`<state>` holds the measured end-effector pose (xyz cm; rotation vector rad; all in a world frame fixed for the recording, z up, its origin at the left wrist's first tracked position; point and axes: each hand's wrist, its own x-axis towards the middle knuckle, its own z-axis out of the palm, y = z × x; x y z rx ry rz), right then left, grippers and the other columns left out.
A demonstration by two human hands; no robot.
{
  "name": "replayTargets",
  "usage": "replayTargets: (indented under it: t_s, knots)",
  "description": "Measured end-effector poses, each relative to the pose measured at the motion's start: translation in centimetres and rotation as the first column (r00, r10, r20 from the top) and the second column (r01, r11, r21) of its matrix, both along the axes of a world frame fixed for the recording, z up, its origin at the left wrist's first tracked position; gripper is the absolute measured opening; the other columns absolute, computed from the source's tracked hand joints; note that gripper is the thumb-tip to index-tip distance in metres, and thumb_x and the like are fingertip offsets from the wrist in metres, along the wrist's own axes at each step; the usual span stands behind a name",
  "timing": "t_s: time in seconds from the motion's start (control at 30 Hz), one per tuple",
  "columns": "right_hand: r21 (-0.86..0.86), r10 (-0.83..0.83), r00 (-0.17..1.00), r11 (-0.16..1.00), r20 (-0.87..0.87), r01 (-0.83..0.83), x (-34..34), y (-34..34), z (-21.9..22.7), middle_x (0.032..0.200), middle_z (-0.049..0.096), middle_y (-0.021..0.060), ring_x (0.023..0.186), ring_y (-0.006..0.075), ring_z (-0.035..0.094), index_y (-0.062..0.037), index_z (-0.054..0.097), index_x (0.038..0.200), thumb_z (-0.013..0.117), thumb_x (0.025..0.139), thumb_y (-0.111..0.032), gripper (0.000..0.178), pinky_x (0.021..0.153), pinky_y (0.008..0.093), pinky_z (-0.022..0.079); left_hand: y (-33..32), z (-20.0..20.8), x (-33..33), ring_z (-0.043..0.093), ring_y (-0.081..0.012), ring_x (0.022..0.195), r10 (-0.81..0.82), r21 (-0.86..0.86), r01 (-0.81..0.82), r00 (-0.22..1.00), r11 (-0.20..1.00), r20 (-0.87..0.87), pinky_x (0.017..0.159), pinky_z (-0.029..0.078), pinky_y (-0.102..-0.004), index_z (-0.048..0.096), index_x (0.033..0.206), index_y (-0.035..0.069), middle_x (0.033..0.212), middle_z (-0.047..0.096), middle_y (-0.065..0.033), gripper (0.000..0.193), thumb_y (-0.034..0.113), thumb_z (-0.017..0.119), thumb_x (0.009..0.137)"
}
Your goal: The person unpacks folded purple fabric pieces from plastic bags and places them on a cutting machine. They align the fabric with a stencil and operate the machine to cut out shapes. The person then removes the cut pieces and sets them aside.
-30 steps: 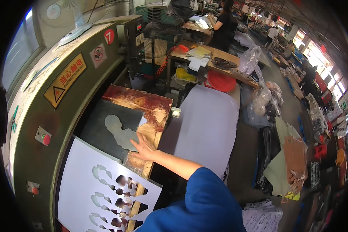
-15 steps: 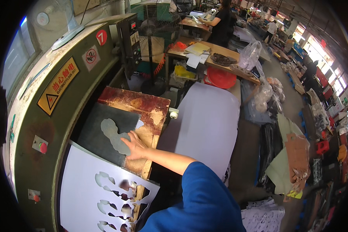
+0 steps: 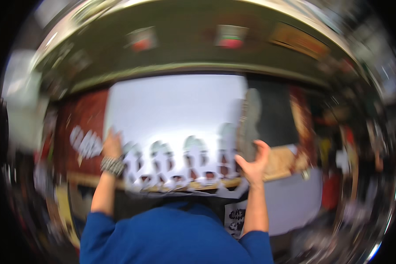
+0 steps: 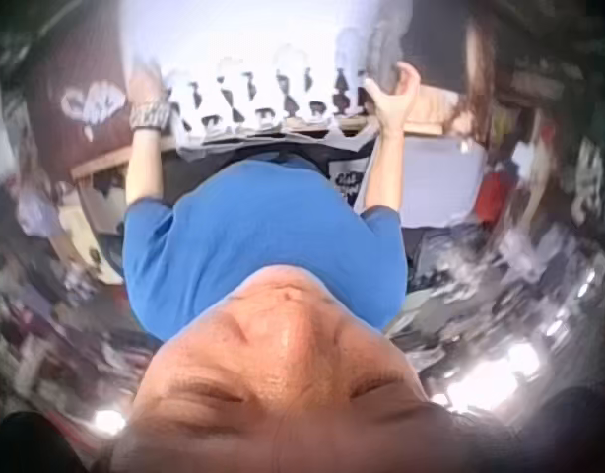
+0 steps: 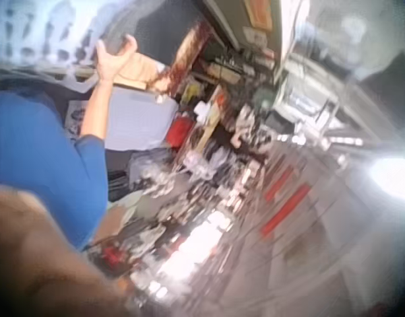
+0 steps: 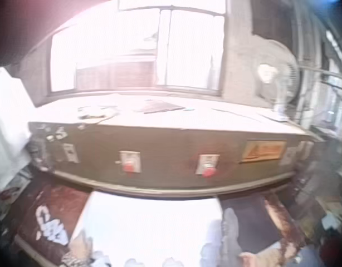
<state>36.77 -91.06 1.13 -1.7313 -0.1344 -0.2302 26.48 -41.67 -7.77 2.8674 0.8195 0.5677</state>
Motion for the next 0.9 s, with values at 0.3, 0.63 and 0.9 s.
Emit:
replayTargets:
  t_s: [0.3,0.63,0.9]
  knots:
    - [0.249,0.624,0.768,0.773,-0.14,-0.583,0.7,21.2,2.5,0.12,0.052,0.0107,0.113,0.0217,0.053,-0.0041,0.043,0.124,0.086,0.064,-0.01,0.074,0.099,0.0342,0.042,-2.1,3.6,-0.1,0.063,-0.036,0.067,0.013,-0.173,0.034,0.964,0.984,0.265,0.061,0.049,-0.0452,0.057,0.122,0.0,0.077,0.065,-0.019,0.036,0.012,0.06,0.088]
    - [-0.566,0.599,0.791,0.698,0.126,-0.439,2.1,36.2,-2.2,0.129,0.042,0.0253,0.122,0.0449,0.039,-0.0038,0.047,0.122,0.085,0.054,-0.013,0.078,0.104,0.0486,0.036,-1.6,2.8,0.1,0.061,-0.0335,0.058,-0.039,-0.235,0.135,0.927,0.963,0.373,0.052,0.046,-0.0424,0.057,0.122,-0.004,0.069,0.062,-0.0163,0.037,0.004,0.057,0.087]
    - [-0.309,0.186,0.978,0.939,0.089,-0.151,9.2,28.6,0.1,0.149,0.031,0.0231,0.136,0.034,0.035,0.0018,0.021,0.148,0.072,0.082,-0.029,0.089,0.109,0.0426,0.032,-0.4,4.3,1.4,0.063,-0.034,0.067,-0.016,-0.305,0.103,0.961,0.947,0.276,0.061,0.049,-0.0426,0.057,0.123,0.0,0.073,0.064,-0.0164,0.036,0.009,0.059,0.088]
